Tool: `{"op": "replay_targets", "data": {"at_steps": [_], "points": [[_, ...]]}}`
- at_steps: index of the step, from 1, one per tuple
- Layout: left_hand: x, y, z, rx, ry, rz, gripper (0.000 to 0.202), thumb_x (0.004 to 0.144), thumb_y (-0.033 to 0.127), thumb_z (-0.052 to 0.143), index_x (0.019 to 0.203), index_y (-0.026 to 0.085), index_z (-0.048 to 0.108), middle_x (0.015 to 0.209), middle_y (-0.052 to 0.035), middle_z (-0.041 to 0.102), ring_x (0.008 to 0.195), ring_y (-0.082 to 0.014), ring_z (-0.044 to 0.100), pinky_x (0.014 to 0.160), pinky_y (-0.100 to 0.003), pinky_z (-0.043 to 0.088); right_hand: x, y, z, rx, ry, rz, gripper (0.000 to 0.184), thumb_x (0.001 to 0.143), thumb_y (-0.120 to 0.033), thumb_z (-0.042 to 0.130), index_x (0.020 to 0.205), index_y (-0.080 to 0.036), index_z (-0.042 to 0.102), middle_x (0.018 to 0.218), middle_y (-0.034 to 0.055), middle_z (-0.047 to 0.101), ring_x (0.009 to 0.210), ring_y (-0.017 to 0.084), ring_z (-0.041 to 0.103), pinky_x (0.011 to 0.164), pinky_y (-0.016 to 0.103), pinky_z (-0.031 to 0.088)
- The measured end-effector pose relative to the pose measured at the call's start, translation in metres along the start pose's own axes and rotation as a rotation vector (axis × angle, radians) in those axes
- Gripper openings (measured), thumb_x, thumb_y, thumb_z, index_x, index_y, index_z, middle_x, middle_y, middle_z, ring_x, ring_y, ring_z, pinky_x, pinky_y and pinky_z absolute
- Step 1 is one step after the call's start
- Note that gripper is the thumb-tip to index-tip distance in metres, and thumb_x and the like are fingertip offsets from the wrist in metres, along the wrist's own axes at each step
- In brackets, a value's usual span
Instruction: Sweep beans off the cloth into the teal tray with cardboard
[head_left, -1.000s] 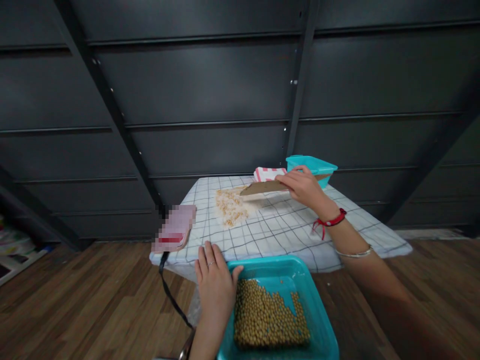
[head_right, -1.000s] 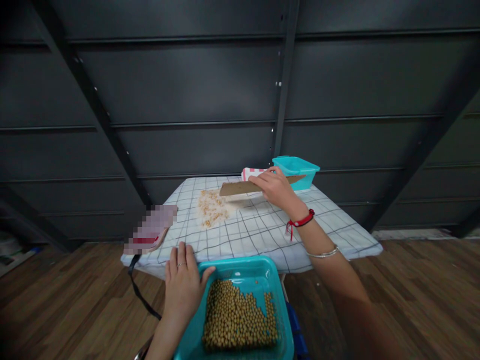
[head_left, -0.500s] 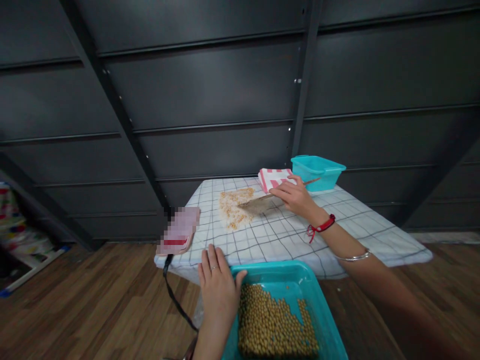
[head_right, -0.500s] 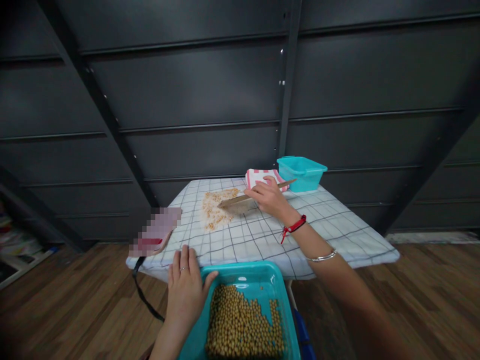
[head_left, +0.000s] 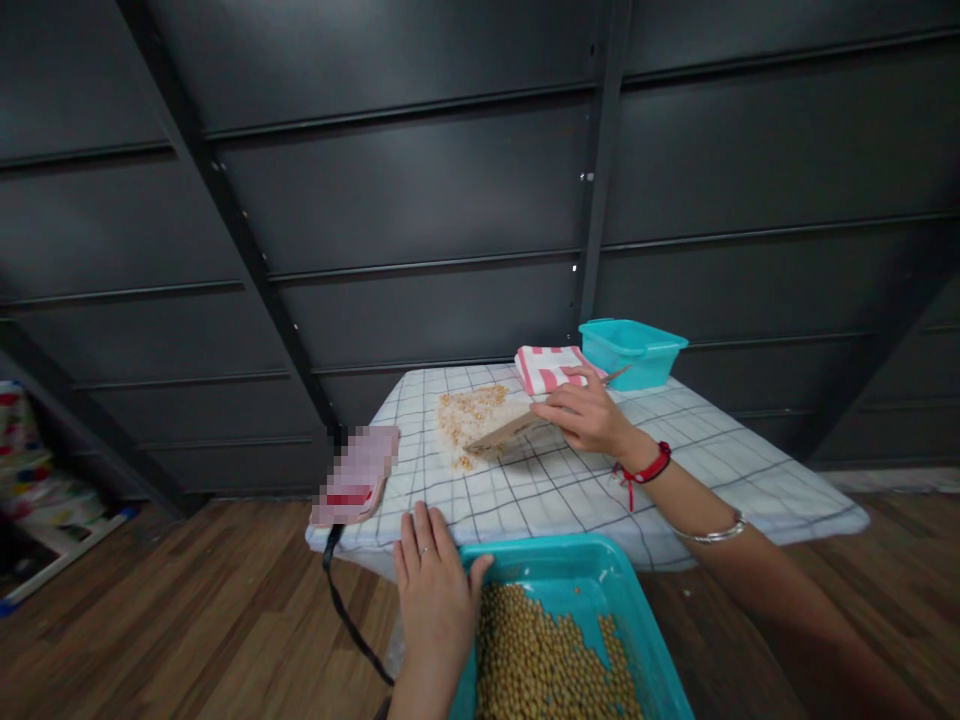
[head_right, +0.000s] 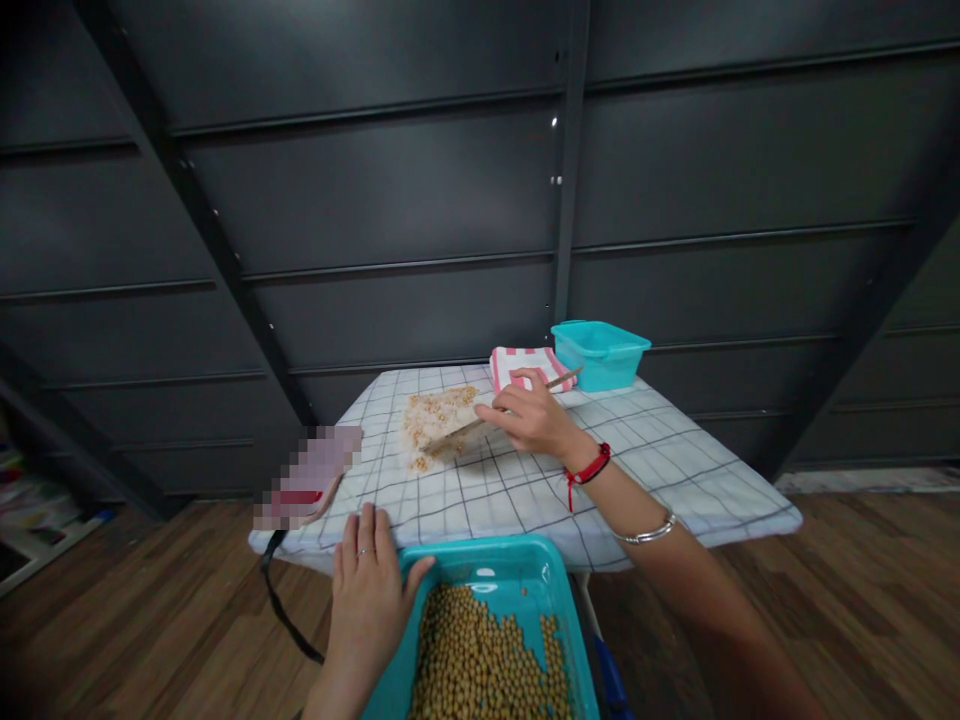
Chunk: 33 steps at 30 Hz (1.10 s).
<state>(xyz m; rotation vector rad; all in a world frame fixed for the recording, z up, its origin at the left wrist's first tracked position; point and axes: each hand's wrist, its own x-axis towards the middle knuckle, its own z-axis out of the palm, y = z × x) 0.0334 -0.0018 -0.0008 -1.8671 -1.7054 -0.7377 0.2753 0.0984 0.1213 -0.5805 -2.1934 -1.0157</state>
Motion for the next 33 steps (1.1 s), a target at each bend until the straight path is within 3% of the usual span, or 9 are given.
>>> {"op": "replay_targets", "data": {"at_steps": [8, 13, 18, 26, 33], "points": [[0.000, -0.001, 0.000, -0.022, -0.038, -0.004, 0.069, 0.080, 0.054, 0.032, 0.120, -0.001, 0.043, 0.127, -0.0256, 0.042, 0.120, -0.0369, 0.033, 0.092, -0.052, 0.035, 0.004, -0.004, -0.006, -0.003, 0.003, -0.052, 0.040, 0.071, -0.006, 0.038, 0.102, -0.028, 0.053, 0.069, -0.0048, 0.060, 0.067, 0.012, 0.050, 0.085, 0.039, 0.030], [0.000, -0.001, 0.001, -0.009, 0.021, 0.013, 0.070, 0.081, 0.054, 0.027, 0.118, -0.004, 0.043, 0.124, -0.0267, 0.044, 0.118, -0.0380, 0.034, 0.089, -0.053, 0.036, 0.007, -0.005, -0.014, -0.003, 0.013, -0.067, 0.041, 0.071, -0.005, 0.039, 0.103, -0.027, 0.052, 0.068, -0.0045, 0.060, 0.066, 0.013, 0.049, 0.085, 0.039, 0.029], [-0.001, -0.003, 0.004, -0.020, 0.031, 0.018, 0.070, 0.080, 0.055, 0.027, 0.123, 0.000, 0.039, 0.125, -0.0255, 0.043, 0.121, -0.0370, 0.032, 0.091, -0.053, 0.035, 0.015, -0.009, -0.024, -0.026, -0.019, -0.036, 0.040, 0.071, -0.005, 0.040, 0.101, -0.028, 0.052, 0.068, -0.0049, 0.059, 0.066, 0.013, 0.048, 0.083, 0.038, 0.029], [-0.001, -0.004, 0.004, -0.006, -0.001, -0.004, 0.069, 0.081, 0.055, 0.027, 0.123, 0.001, 0.040, 0.127, -0.0239, 0.043, 0.122, -0.0361, 0.030, 0.093, -0.053, 0.034, 0.031, -0.021, -0.017, -0.026, -0.070, -0.105, 0.035, 0.074, -0.003, 0.042, 0.099, -0.024, 0.056, 0.069, -0.0023, 0.059, 0.068, 0.013, 0.047, 0.083, 0.037, 0.028], [-0.001, -0.006, 0.002, 0.010, -0.011, -0.001, 0.069, 0.080, 0.054, 0.031, 0.118, -0.002, 0.045, 0.126, -0.0251, 0.043, 0.120, -0.0374, 0.032, 0.092, -0.053, 0.035, 0.028, -0.021, -0.032, 0.001, -0.057, -0.082, 0.035, 0.076, -0.003, 0.037, 0.095, -0.026, 0.055, 0.067, -0.0043, 0.059, 0.067, 0.012, 0.048, 0.085, 0.037, 0.029]]}}
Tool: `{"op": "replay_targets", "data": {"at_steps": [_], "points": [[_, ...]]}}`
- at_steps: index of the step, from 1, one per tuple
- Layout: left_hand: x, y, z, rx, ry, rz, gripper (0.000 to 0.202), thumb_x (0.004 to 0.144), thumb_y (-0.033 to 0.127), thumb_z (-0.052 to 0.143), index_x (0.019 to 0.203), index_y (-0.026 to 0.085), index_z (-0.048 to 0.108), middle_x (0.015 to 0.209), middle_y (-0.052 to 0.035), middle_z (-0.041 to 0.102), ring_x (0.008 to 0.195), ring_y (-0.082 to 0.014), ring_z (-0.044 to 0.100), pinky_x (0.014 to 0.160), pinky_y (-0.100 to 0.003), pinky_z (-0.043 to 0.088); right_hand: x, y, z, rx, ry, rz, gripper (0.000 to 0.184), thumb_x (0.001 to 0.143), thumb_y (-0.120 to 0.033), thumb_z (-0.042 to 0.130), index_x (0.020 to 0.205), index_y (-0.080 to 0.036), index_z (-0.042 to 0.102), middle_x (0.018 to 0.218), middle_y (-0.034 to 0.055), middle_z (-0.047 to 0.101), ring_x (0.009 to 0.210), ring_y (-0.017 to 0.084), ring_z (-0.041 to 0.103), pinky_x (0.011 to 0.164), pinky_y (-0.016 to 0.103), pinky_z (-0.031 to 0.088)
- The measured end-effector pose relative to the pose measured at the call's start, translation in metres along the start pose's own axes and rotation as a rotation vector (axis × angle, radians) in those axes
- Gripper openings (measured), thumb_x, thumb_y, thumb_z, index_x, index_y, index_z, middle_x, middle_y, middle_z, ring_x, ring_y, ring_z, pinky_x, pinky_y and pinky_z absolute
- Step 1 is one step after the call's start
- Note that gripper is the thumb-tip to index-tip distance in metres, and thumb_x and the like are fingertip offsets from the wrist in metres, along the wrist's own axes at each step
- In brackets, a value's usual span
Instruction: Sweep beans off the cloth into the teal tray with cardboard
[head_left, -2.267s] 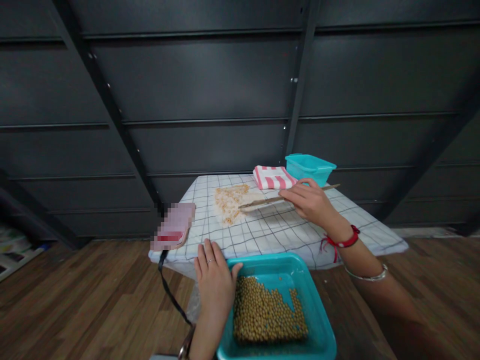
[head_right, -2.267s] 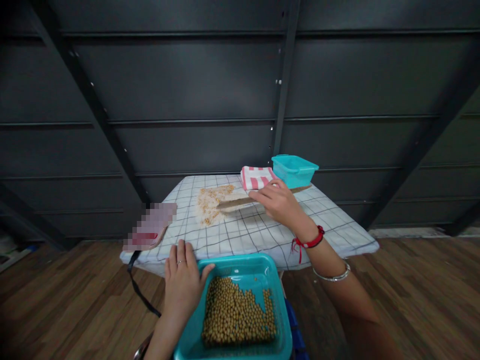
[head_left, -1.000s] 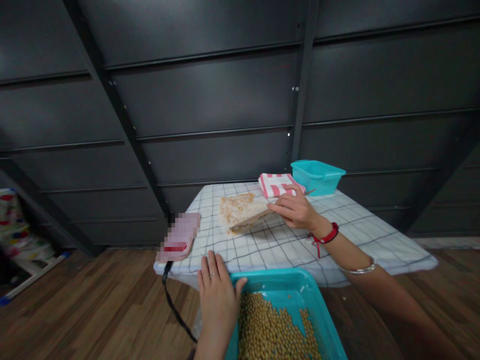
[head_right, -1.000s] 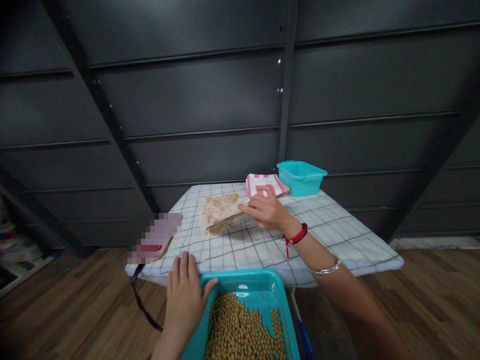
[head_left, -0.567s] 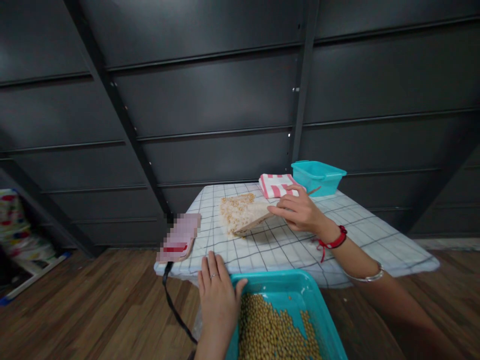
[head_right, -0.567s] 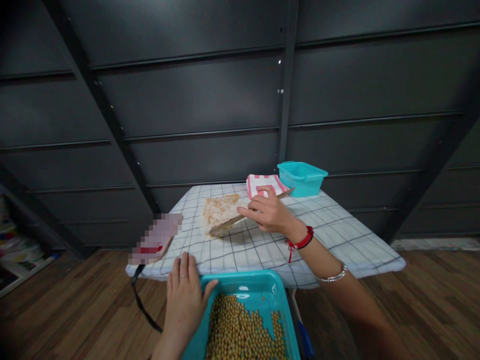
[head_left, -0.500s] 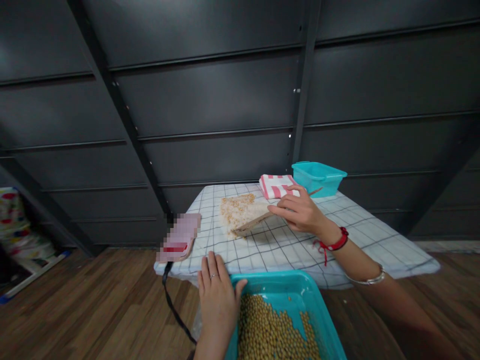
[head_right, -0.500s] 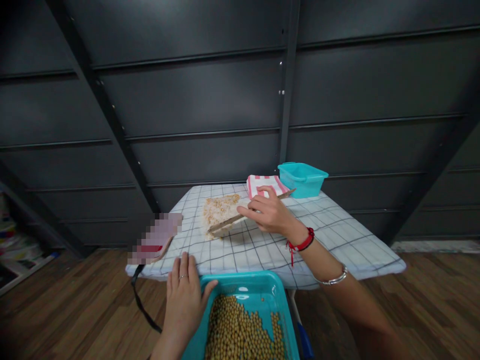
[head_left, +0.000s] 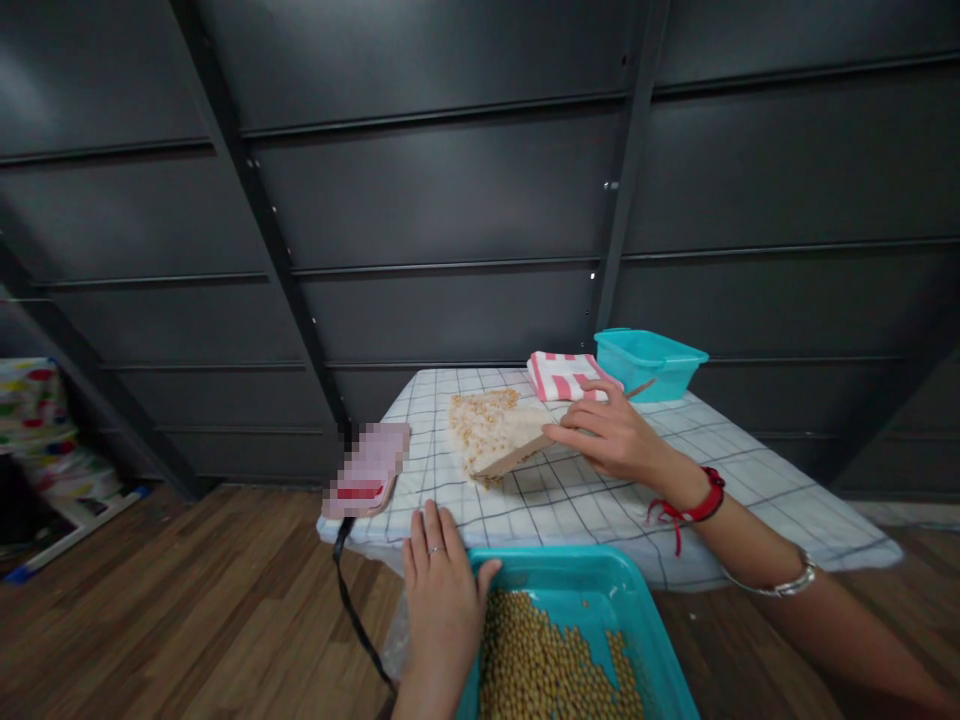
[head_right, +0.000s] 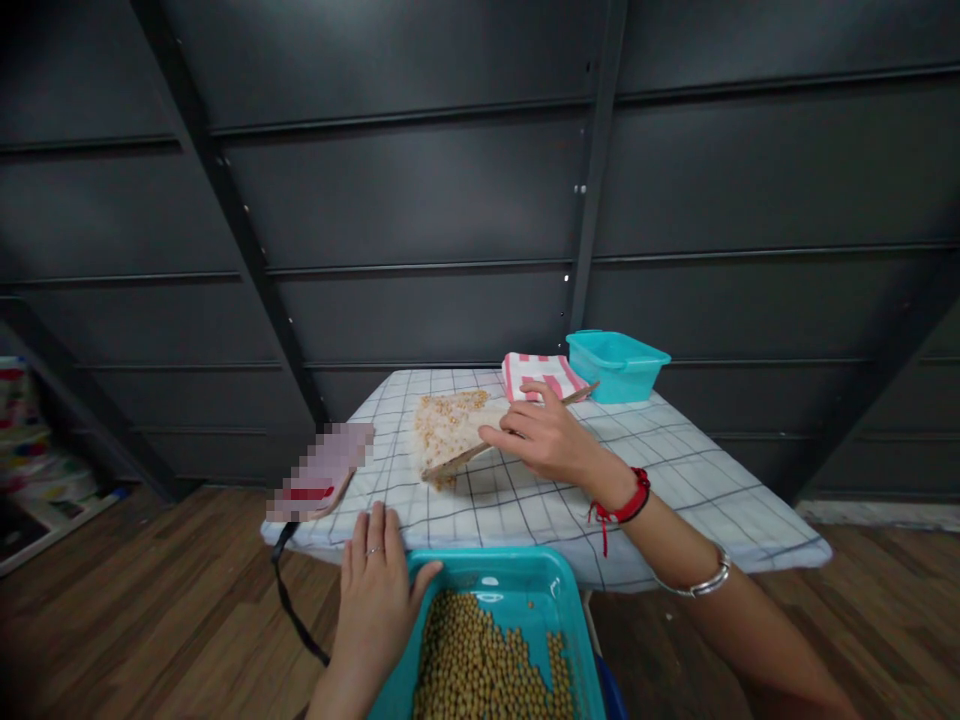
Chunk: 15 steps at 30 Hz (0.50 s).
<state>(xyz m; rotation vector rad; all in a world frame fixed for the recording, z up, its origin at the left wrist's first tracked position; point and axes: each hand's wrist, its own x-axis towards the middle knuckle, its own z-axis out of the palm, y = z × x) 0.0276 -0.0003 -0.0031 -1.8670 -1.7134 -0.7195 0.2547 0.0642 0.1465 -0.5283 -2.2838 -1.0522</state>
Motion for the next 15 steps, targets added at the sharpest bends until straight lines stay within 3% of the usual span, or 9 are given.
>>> {"op": "replay_targets", "data": {"at_steps": [9, 15], "points": [[-0.001, -0.001, 0.000, -0.015, -0.021, -0.011, 0.068, 0.081, 0.054, 0.028, 0.123, 0.002, 0.041, 0.128, -0.0239, 0.042, 0.123, -0.0352, 0.030, 0.092, -0.053, 0.035, 0.012, -0.006, 0.006, 0.016, 0.029, -0.039, 0.034, 0.075, -0.003, 0.043, 0.098, -0.024, 0.057, 0.068, -0.0021, 0.059, 0.069, 0.013, 0.049, 0.084, 0.038, 0.030], [0.000, -0.002, -0.002, 0.023, 0.011, -0.002, 0.067, 0.081, 0.054, 0.029, 0.117, 0.000, 0.047, 0.125, -0.0240, 0.045, 0.119, -0.0368, 0.035, 0.090, -0.051, 0.037, 0.004, -0.009, -0.007, 0.034, -0.009, -0.045, 0.031, 0.077, -0.003, 0.040, 0.097, -0.022, 0.055, 0.069, -0.0023, 0.061, 0.066, 0.012, 0.050, 0.084, 0.038, 0.032]]}}
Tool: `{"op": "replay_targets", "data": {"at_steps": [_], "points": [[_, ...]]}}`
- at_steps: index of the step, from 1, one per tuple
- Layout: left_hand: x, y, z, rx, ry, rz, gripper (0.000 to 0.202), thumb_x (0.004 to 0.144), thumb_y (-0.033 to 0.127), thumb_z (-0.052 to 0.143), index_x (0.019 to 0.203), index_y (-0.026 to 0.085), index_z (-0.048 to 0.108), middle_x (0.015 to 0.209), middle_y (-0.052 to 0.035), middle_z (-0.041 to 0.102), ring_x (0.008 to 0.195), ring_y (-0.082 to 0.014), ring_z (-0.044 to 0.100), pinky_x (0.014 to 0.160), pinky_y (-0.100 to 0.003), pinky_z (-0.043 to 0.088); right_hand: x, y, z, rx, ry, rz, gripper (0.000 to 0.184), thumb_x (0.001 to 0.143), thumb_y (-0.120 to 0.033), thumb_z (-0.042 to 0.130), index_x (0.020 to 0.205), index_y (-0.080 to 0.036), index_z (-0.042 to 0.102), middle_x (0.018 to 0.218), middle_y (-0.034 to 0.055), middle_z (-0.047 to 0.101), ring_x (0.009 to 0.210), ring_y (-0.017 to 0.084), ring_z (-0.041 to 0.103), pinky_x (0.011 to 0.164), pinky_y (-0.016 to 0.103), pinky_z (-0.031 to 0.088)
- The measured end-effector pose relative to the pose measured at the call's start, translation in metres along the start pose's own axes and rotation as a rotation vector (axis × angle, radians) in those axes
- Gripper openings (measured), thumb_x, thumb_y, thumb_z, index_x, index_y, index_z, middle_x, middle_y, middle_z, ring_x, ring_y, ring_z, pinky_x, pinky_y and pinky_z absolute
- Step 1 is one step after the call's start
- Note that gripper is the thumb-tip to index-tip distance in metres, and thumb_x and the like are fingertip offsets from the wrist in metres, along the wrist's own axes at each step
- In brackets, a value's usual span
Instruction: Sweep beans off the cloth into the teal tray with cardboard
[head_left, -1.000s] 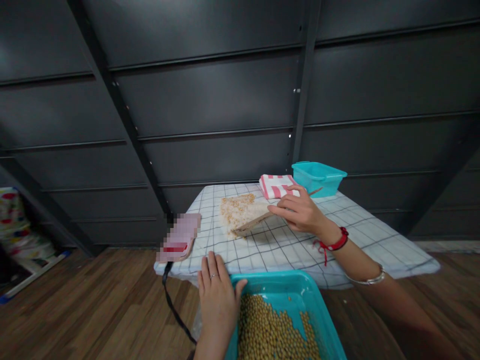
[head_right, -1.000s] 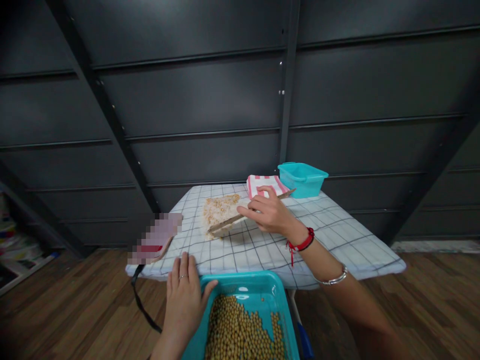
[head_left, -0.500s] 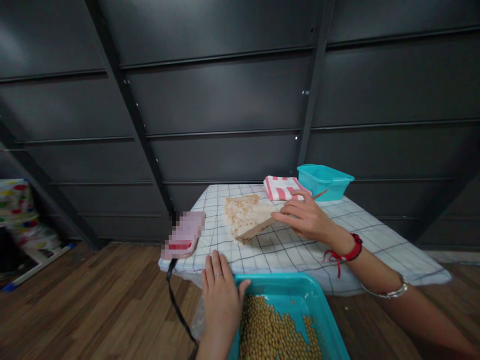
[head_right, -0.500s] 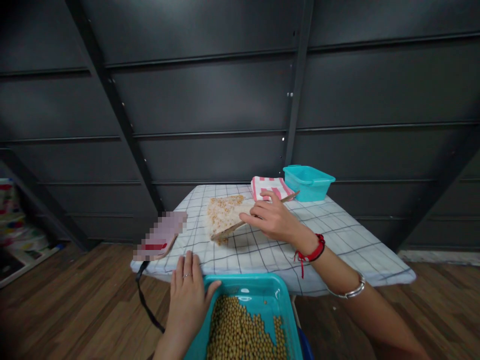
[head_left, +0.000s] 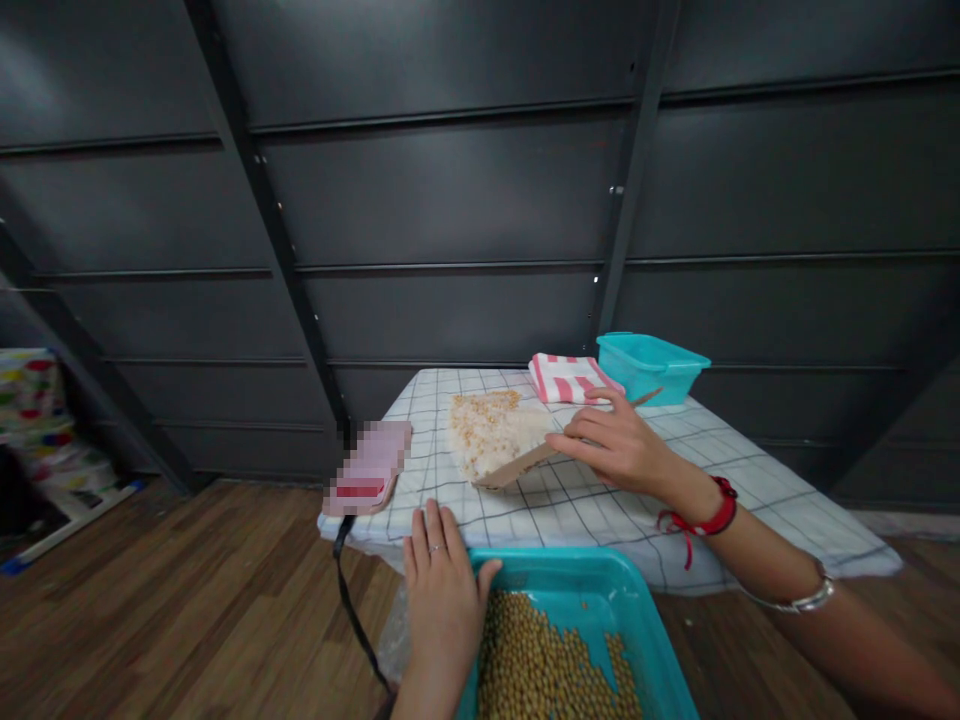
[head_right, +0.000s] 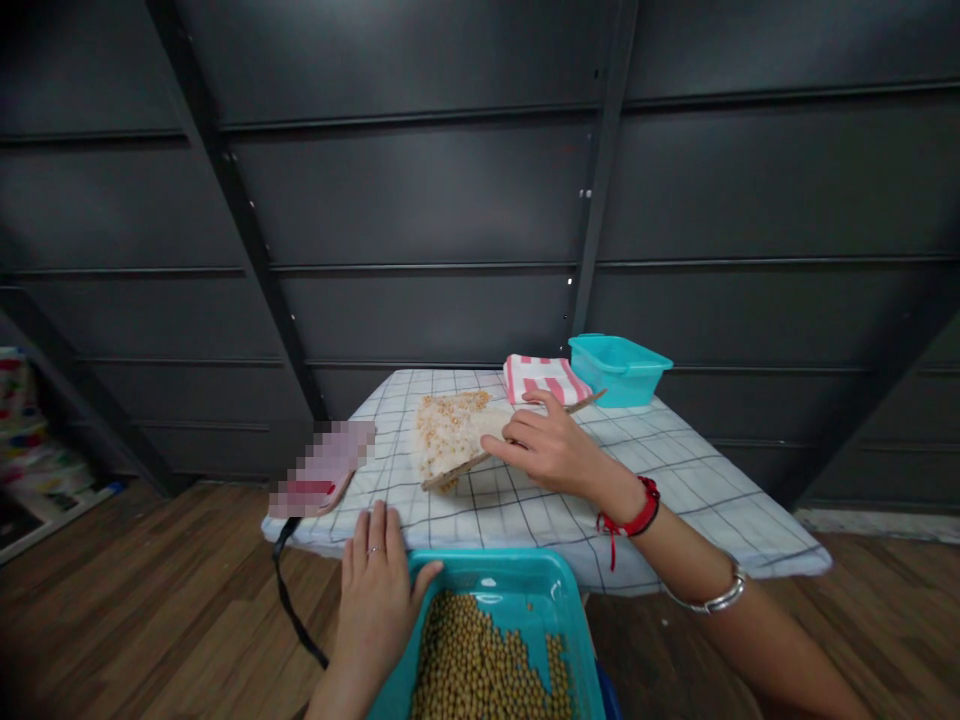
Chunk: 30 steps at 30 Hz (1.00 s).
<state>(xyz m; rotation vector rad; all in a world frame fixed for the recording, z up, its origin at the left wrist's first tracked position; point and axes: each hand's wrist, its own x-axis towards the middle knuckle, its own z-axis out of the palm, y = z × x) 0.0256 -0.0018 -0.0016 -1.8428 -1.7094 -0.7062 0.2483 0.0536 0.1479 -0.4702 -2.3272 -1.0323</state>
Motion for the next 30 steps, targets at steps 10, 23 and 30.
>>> {"op": "replay_targets", "data": {"at_steps": [10, 23, 30], "points": [[0.001, 0.000, 0.000, 0.000, 0.014, 0.014, 0.070, 0.079, 0.055, 0.032, 0.115, -0.003, 0.047, 0.124, -0.0254, 0.046, 0.116, -0.0389, 0.038, 0.089, -0.051, 0.038, -0.010, -0.002, -0.018, 0.016, 0.033, 0.042, 0.034, 0.076, -0.001, 0.037, 0.100, -0.022, 0.050, 0.071, -0.0016, 0.062, 0.068, 0.012, 0.053, 0.081, 0.038, 0.034], [0.000, -0.002, 0.000, -0.014, -0.046, 0.000, 0.068, 0.078, 0.051, 0.040, 0.121, -0.001, 0.041, 0.127, -0.0245, 0.043, 0.120, -0.0368, 0.034, 0.092, -0.051, 0.035, -0.021, -0.006, -0.023, -0.025, -0.001, 0.039, 0.028, 0.078, -0.001, 0.038, 0.096, -0.019, 0.050, 0.071, 0.0002, 0.063, 0.067, 0.012, 0.054, 0.080, 0.038, 0.035], [-0.001, -0.003, 0.001, -0.011, -0.027, 0.001, 0.069, 0.078, 0.053, 0.037, 0.120, -0.001, 0.043, 0.127, -0.0249, 0.043, 0.119, -0.0373, 0.034, 0.092, -0.052, 0.035, -0.029, -0.009, -0.029, -0.003, -0.040, 0.063, 0.032, 0.076, 0.002, 0.037, 0.097, -0.017, 0.050, 0.074, 0.0024, 0.064, 0.069, 0.013, 0.055, 0.082, 0.040, 0.035]]}}
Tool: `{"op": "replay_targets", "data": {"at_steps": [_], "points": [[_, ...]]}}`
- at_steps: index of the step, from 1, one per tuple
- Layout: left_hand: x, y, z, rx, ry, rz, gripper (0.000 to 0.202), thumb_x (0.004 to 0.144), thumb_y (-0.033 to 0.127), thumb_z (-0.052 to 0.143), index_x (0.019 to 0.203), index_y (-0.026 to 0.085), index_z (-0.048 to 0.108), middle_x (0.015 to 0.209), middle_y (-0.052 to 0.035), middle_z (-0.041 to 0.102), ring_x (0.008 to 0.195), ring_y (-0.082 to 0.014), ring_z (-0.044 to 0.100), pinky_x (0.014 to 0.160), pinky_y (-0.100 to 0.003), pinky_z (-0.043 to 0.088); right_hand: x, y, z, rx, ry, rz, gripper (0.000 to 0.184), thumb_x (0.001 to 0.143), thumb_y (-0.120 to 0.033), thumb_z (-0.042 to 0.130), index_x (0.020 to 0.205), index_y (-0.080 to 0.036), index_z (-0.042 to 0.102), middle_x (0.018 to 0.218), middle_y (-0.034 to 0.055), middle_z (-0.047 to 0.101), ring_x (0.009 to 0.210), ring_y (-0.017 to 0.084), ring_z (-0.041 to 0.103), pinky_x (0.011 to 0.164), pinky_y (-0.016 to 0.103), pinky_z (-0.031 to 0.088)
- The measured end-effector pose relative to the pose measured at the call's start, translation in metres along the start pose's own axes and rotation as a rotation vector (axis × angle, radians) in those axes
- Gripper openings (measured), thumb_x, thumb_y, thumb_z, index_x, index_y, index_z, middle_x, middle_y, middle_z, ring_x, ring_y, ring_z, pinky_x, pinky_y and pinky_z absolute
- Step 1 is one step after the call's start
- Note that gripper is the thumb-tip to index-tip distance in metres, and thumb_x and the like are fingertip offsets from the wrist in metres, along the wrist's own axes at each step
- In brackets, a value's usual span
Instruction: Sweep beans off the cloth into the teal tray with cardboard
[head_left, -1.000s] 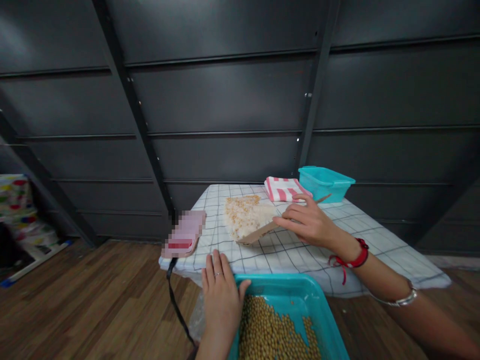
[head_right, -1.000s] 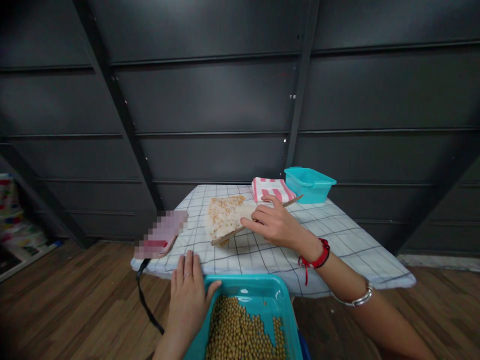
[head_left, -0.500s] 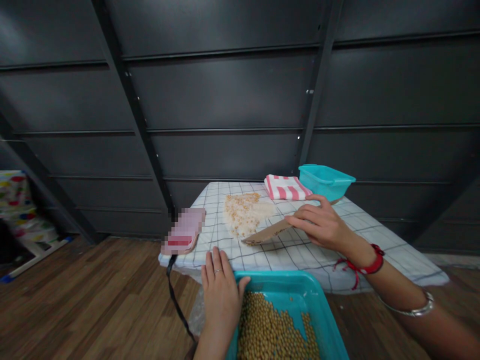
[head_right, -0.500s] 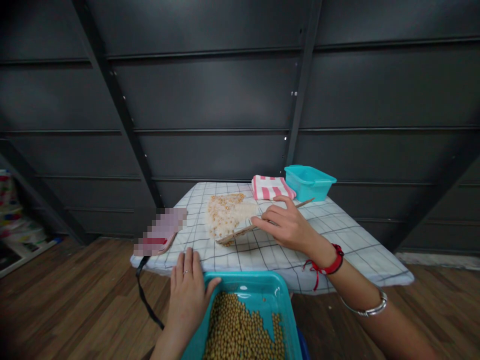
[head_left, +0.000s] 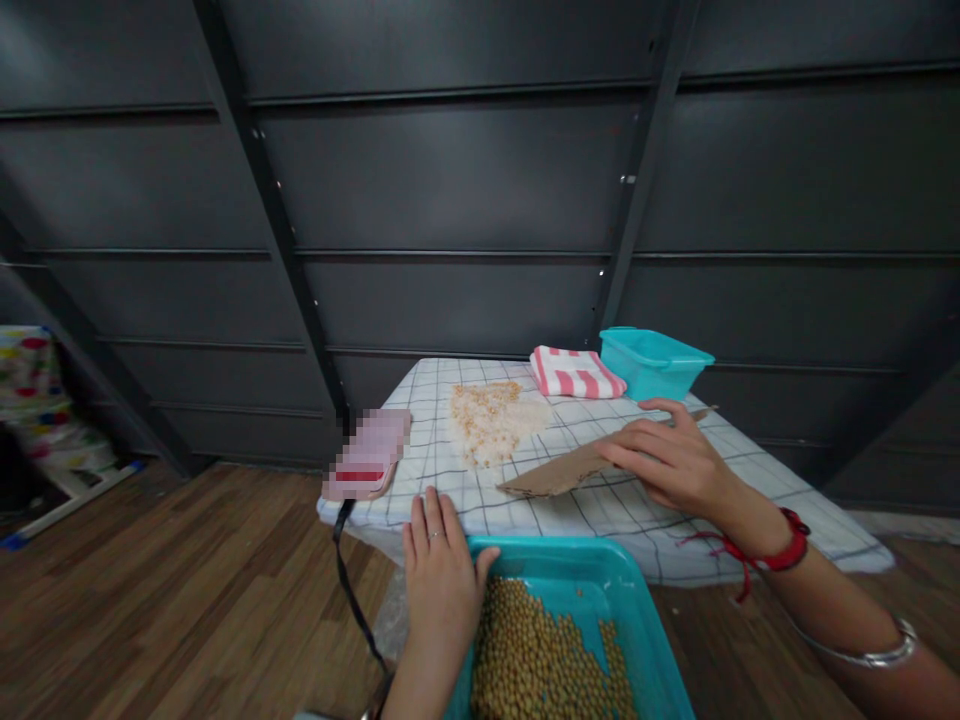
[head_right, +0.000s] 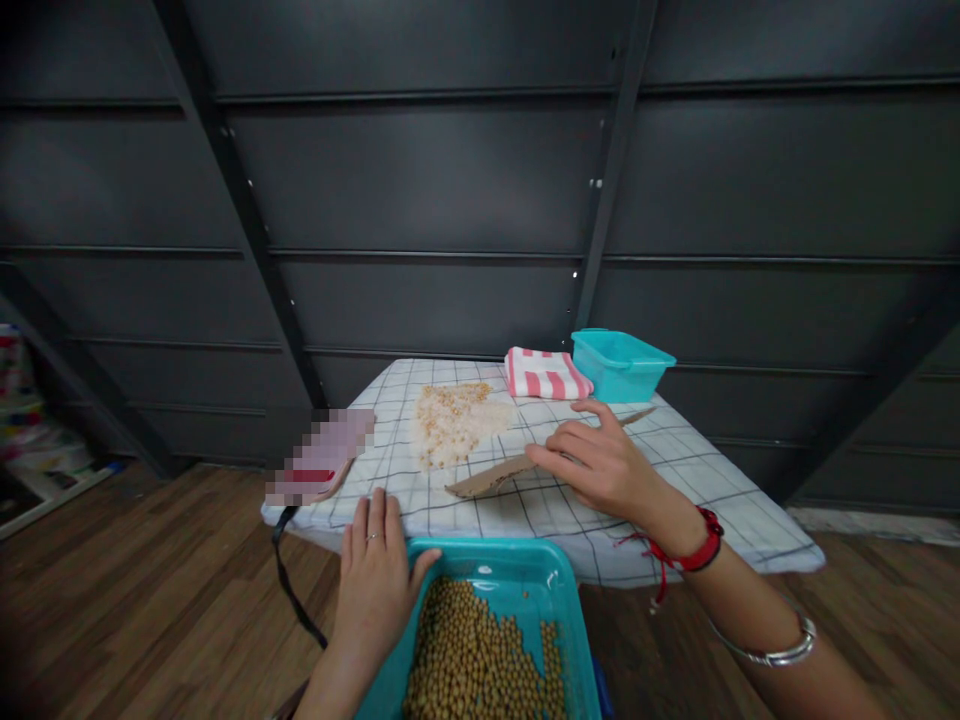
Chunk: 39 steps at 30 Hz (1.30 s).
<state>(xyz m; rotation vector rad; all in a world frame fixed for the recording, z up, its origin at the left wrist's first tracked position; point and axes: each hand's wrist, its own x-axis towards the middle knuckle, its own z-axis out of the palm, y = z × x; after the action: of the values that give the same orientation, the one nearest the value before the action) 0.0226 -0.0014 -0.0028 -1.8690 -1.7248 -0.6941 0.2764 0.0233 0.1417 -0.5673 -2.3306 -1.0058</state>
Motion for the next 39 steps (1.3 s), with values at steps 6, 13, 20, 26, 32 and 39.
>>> {"op": "replay_targets", "data": {"at_steps": [6, 13, 20, 26, 32, 39], "points": [[0.000, -0.001, 0.000, 0.004, 0.016, 0.014, 0.069, 0.078, 0.054, 0.037, 0.118, -0.002, 0.044, 0.126, -0.0256, 0.044, 0.118, -0.0381, 0.035, 0.091, -0.052, 0.036, -0.004, -0.001, -0.002, 0.017, 0.012, 0.003, 0.031, 0.076, 0.001, 0.037, 0.098, -0.017, 0.050, 0.073, 0.0028, 0.063, 0.068, 0.013, 0.055, 0.082, 0.040, 0.035], [0.001, 0.000, -0.001, 0.033, 0.047, 0.026, 0.067, 0.078, 0.053, 0.038, 0.116, -0.002, 0.046, 0.123, -0.0254, 0.046, 0.116, -0.0384, 0.038, 0.089, -0.051, 0.039, -0.010, -0.002, -0.009, 0.033, 0.001, 0.020, 0.032, 0.077, -0.001, 0.038, 0.101, -0.018, 0.050, 0.074, 0.0027, 0.064, 0.070, 0.013, 0.056, 0.082, 0.040, 0.035], [0.003, 0.001, -0.004, 0.047, 0.063, 0.032, 0.068, 0.079, 0.054, 0.036, 0.114, -0.003, 0.047, 0.121, -0.0256, 0.049, 0.114, -0.0387, 0.040, 0.086, -0.051, 0.040, -0.009, -0.009, -0.016, 0.043, 0.022, 0.004, 0.027, 0.079, -0.002, 0.036, 0.097, -0.017, 0.050, 0.074, 0.0032, 0.064, 0.069, 0.013, 0.055, 0.081, 0.040, 0.036], [0.002, 0.001, -0.003, 0.004, 0.031, 0.009, 0.068, 0.080, 0.053, 0.032, 0.116, -0.002, 0.045, 0.123, -0.0255, 0.046, 0.117, -0.0383, 0.037, 0.089, -0.052, 0.037, -0.010, -0.009, -0.020, -0.003, 0.003, 0.026, 0.026, 0.078, -0.002, 0.038, 0.096, -0.017, 0.050, 0.072, 0.0038, 0.063, 0.067, 0.014, 0.055, 0.079, 0.040, 0.037], [0.001, 0.001, -0.001, 0.002, 0.019, -0.005, 0.067, 0.080, 0.055, 0.030, 0.118, 0.001, 0.044, 0.125, -0.0243, 0.045, 0.120, -0.0365, 0.034, 0.092, -0.052, 0.035, -0.015, -0.007, -0.022, -0.017, -0.020, 0.046, 0.028, 0.077, -0.001, 0.041, 0.098, -0.018, 0.050, 0.071, 0.0026, 0.062, 0.067, 0.013, 0.054, 0.080, 0.040, 0.037], [0.002, 0.001, -0.001, -0.008, 0.016, 0.000, 0.068, 0.080, 0.054, 0.029, 0.119, 0.000, 0.043, 0.125, -0.0252, 0.044, 0.120, -0.0373, 0.033, 0.091, -0.052, 0.035, -0.014, -0.013, -0.024, 0.041, -0.020, 0.042, 0.031, 0.077, 0.000, 0.037, 0.098, -0.019, 0.050, 0.075, 0.0013, 0.064, 0.068, 0.013, 0.055, 0.081, 0.040, 0.037]]}}
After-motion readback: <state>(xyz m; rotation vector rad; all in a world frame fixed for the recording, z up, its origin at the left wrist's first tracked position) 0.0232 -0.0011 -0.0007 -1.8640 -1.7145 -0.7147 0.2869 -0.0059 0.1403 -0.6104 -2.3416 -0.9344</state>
